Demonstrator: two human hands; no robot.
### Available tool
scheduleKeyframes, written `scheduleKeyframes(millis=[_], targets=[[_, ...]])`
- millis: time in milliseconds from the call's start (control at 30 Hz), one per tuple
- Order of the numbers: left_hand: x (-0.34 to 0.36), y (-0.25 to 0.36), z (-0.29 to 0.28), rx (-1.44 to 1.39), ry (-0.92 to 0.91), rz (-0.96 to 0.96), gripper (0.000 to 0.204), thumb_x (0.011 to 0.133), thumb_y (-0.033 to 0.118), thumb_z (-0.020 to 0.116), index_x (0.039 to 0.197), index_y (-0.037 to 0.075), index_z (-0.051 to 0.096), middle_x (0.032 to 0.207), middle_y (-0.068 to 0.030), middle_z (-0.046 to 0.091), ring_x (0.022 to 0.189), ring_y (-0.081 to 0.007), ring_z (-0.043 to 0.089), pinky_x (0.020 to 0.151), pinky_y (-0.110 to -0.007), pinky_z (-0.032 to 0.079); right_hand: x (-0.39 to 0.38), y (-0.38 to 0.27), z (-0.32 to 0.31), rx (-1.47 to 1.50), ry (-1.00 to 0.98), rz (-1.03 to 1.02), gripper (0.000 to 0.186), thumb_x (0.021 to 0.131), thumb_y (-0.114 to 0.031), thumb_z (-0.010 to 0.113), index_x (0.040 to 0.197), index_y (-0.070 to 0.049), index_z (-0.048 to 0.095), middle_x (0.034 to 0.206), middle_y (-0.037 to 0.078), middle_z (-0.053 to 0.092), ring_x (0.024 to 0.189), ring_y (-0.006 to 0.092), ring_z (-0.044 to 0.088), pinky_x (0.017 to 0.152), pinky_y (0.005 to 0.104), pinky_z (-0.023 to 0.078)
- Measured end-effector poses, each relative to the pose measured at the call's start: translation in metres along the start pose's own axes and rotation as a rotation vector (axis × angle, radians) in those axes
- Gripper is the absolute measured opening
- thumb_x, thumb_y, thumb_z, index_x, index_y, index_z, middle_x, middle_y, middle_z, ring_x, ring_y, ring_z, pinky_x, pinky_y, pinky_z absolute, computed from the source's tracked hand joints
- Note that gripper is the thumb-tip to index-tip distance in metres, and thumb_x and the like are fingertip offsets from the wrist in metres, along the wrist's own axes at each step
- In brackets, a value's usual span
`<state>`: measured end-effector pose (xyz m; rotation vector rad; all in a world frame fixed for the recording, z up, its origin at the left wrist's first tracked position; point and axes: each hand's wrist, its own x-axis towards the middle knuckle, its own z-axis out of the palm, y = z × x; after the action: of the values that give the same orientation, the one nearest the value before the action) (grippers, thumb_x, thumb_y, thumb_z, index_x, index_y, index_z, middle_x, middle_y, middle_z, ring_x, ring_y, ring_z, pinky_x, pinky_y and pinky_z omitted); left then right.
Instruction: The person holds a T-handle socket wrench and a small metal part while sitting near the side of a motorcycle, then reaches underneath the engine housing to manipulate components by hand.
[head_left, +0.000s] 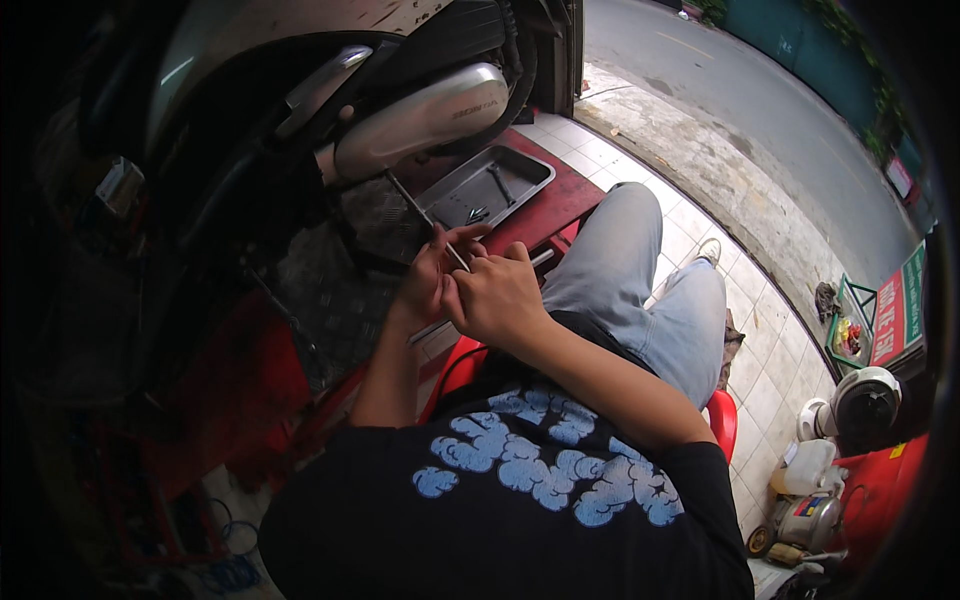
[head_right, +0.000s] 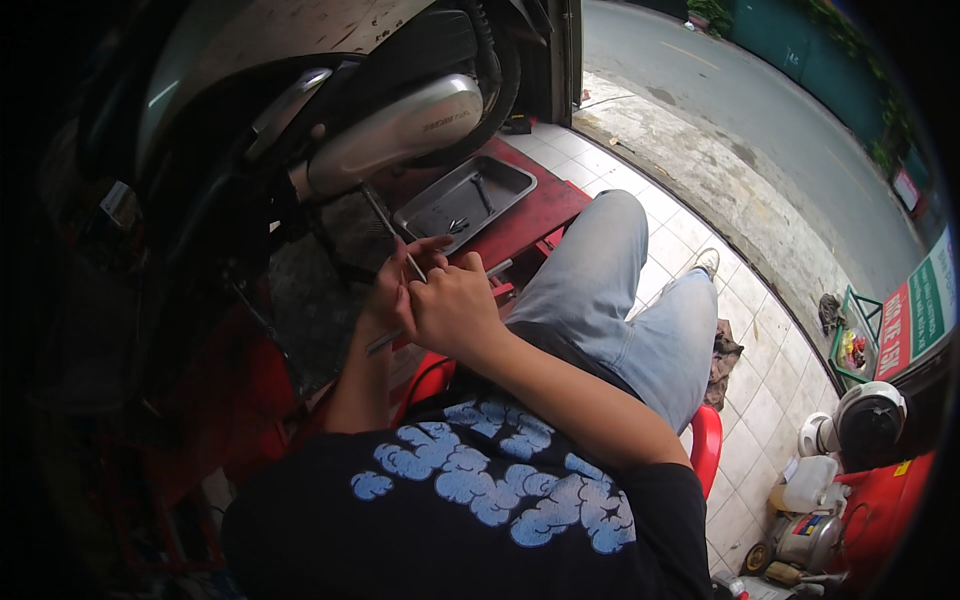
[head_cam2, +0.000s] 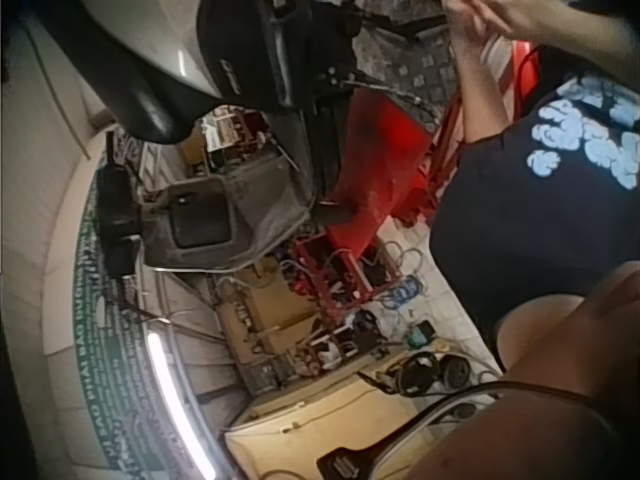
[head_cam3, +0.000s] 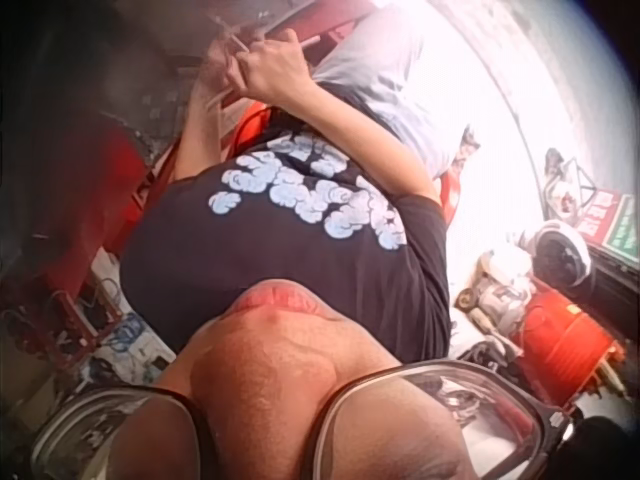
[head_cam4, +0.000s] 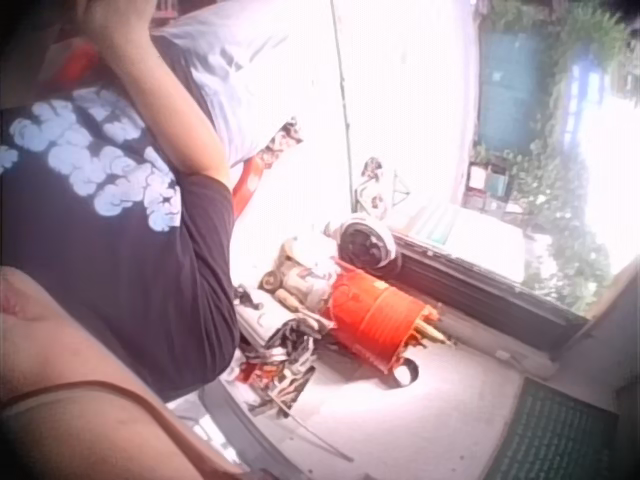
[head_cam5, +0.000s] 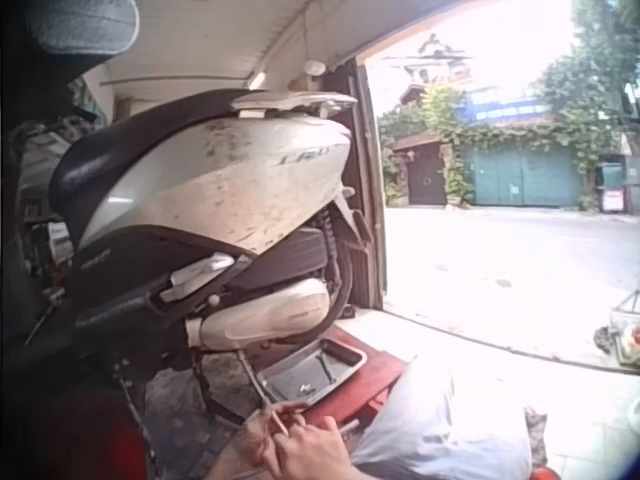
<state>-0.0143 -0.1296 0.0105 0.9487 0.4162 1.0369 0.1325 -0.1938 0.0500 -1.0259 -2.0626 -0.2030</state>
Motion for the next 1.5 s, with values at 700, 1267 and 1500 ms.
scheduleKeyframes(millis=[700, 1267, 1500], targets=[[0.009, 0.005, 0.004, -0.397, -0.376, 0.087, 0.050, 0.102, 0.035, 0.042, 0.125, -0.009, 0.049, 0.062, 0.0051, 0.030, 0.051, -0.0052, 0.030, 0.047, -0.023, 0.029, -0.009, 0.021, -0.074, 0.132, -0.303, 0.506, 0.047, 0.082, -0.019, 0.057, 0.126, -0.001, 0.054, 0.069, 0.017, 0.065, 0.067, 0.0355, 0.065, 0.063, 0.0460, 0.050], [0.004, -0.003, 0.022, -0.254, -0.071, 0.156, 0.053, 0.104, 0.037, 0.038, 0.134, -0.005, 0.043, 0.054, 0.0082, 0.024, 0.041, -0.0028, 0.023, 0.045, -0.023, 0.023, -0.010, 0.015, -0.078, 0.115, -0.446, 0.457, 0.056, 0.080, -0.016, 0.058, 0.133, -0.004, 0.049, 0.075, 0.020, 0.064, 0.071, 0.0378, 0.065, 0.065, 0.0478, 0.050], [0.004, -0.007, 0.011, -0.298, -0.086, 0.128, 0.053, 0.104, 0.039, 0.037, 0.136, -0.003, 0.043, 0.055, 0.0085, 0.022, 0.041, -0.0037, 0.021, 0.046, -0.023, 0.023, -0.013, -0.011, -0.081, 0.329, -0.660, 0.154, 0.068, 0.078, -0.013, 0.058, 0.143, -0.005, 0.038, 0.072, 0.019, 0.062, 0.070, 0.0373, 0.064, 0.064, 0.0475, 0.049]])
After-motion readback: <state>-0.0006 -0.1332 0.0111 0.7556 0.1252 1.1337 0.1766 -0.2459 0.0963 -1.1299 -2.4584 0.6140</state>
